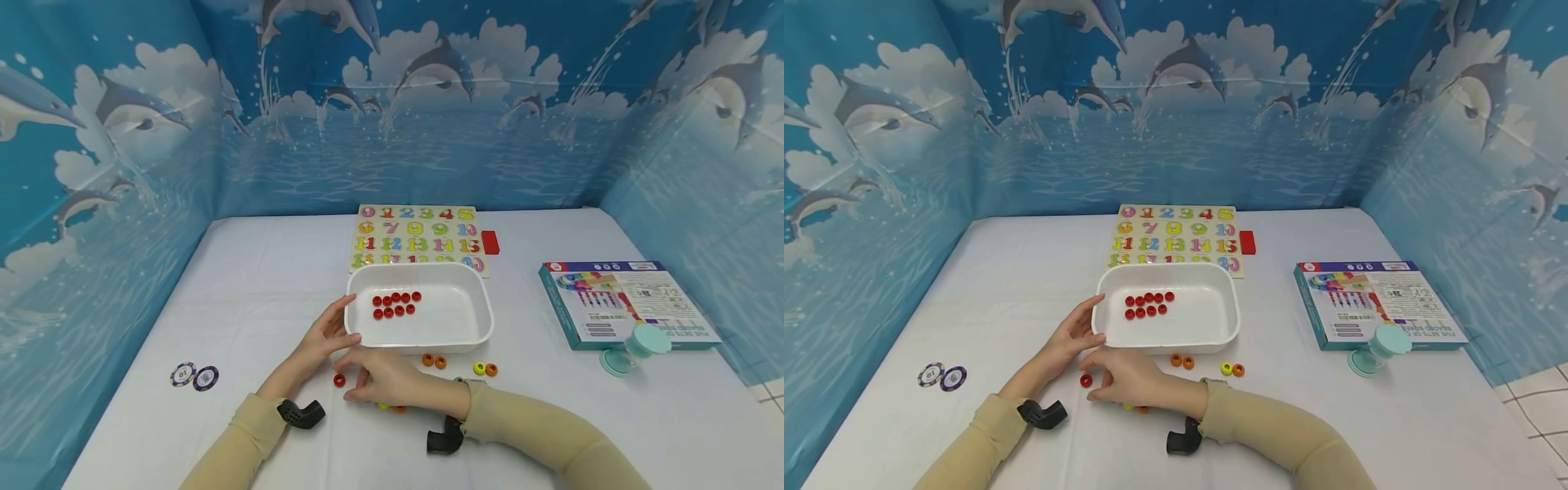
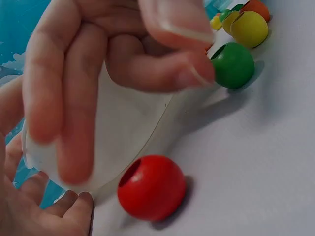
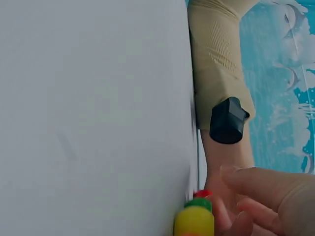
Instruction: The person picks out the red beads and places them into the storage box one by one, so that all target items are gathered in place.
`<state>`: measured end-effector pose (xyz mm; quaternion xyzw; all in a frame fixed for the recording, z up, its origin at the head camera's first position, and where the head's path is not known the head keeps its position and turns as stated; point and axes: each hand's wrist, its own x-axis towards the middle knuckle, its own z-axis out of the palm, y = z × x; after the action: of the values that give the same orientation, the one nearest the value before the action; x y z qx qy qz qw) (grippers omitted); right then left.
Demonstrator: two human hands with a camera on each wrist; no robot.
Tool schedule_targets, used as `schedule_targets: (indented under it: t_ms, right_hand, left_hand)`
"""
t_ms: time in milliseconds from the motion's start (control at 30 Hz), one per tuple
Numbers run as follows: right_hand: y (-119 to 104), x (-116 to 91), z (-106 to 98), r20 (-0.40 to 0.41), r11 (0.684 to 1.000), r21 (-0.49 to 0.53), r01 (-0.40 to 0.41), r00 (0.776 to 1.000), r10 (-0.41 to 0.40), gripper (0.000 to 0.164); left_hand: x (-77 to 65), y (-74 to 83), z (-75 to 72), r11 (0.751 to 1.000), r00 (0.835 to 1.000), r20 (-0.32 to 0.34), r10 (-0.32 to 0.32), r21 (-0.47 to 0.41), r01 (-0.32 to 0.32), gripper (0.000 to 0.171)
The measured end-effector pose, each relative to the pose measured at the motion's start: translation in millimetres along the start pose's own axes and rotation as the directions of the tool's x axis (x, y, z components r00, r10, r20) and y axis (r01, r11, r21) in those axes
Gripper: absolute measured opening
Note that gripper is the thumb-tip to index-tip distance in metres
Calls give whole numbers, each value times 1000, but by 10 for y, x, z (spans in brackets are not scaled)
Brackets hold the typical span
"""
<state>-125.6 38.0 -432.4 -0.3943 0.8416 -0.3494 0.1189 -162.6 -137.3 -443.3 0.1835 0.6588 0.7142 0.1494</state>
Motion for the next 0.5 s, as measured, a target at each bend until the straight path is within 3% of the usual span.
schedule_targets:
  t_ms: [233,500]
  right_hand:
    - [76,89,124,-15,993,-117,35,999,-37,37]
    - [110,129,181,-51,991,-120,59,997,-66,20]
  left_hand:
    - [-5,4,5,1000,1000,-3,5,-23,-5,72]
    - [-7,18,11,1000,1000,-14,-1,-12,1,70]
